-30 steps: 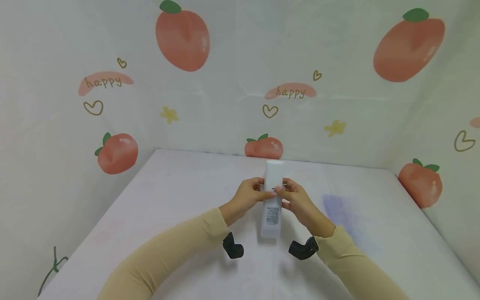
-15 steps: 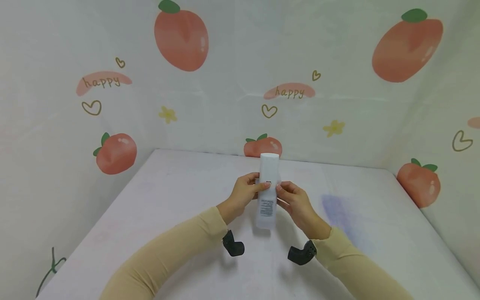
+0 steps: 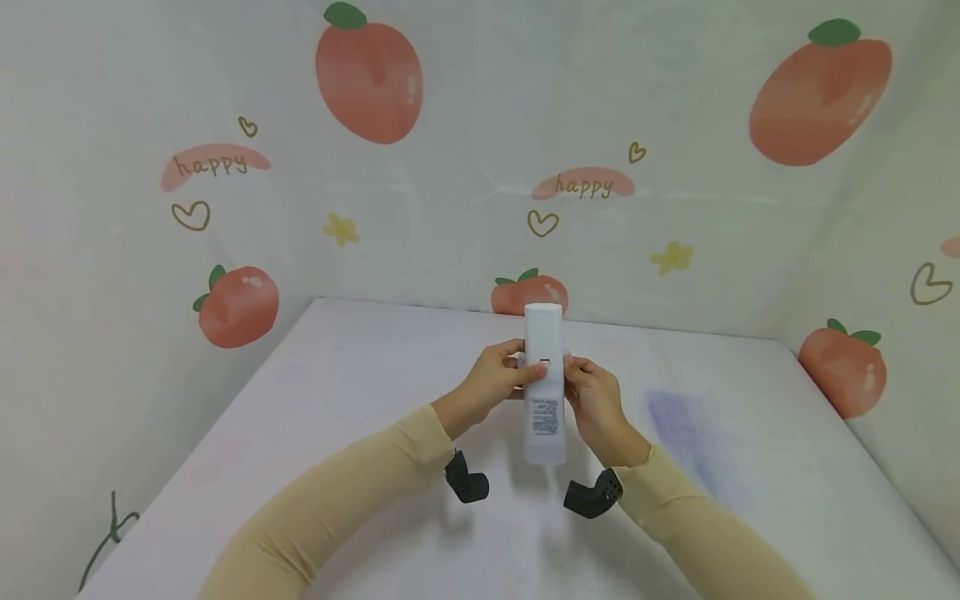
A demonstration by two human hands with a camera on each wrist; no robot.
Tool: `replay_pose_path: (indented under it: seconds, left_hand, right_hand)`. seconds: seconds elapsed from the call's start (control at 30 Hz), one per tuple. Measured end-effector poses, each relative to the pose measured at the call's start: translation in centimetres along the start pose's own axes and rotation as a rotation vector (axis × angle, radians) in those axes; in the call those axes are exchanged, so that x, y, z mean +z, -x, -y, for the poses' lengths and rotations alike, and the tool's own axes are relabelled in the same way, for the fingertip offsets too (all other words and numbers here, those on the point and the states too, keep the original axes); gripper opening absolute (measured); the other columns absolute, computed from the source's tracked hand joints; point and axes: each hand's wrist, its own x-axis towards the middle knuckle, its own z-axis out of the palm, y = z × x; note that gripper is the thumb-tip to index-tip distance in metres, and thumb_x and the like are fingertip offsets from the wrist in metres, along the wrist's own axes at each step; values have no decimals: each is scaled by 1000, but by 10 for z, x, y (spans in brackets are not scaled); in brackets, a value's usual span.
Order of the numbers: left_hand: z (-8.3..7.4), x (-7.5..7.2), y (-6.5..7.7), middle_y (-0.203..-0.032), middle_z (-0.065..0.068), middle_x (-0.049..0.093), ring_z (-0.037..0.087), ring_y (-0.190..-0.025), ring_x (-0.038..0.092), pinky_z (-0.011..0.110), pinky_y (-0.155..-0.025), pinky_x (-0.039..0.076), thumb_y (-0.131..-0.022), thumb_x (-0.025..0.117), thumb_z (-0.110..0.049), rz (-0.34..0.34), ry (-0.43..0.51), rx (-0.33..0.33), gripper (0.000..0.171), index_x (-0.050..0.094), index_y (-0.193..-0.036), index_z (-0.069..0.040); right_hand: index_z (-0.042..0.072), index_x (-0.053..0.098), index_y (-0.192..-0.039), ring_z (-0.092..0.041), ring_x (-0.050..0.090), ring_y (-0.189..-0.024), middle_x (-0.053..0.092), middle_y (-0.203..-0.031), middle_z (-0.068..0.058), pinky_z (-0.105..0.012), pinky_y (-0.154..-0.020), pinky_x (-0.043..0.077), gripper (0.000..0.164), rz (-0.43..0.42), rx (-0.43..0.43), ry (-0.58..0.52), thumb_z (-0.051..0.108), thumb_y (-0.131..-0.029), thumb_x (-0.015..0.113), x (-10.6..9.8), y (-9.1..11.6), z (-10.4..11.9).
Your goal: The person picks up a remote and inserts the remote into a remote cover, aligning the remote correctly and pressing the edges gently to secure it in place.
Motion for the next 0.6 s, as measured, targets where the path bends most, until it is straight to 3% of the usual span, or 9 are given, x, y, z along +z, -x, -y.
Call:
replay_pose_path:
  seconds: [0.13,0.33,0.5,0.6]
  left_hand:
    - [0,-2,-1,-105,18,68,21,-88,68,40,-80,58,-89,70,-16,31,-48,-27,40,58,-124,-2]
    - [3,-4,2,-107,16,68,23,-88,68,42,-82,58,-89,72,-17,40,-64,-98,43,57,-126,-3]
    - [1,-7,0,-111,17,66,26,-91,68,42,-85,57,-90,70,-20,7,-38,-127,45,55,-130,-6]
    - [-3,-8,-4,-112,18,66,27,-94,68,42,-87,56,-91,69,-20,-21,-20,-107,47,54,-133,-7]
  right_hand:
    - [-9,56,-105,-7,56,-74,59,-84,3,-18,-72,49,19,4,-29,99,8,-101,49,0,-6,3]
    - [-8,60,-96,-6,59,-73,60,-86,-4,-18,-70,51,15,52,-17,183,2,-98,50,-2,-15,4]
    - [-15,57,-108,-7,60,-72,62,-86,-2,-18,-69,51,23,104,-17,290,5,-99,49,-3,-22,7]
    - [-9,54,-111,-7,60,-75,61,-88,2,-20,-72,50,24,145,10,280,12,-102,47,-3,-22,11]
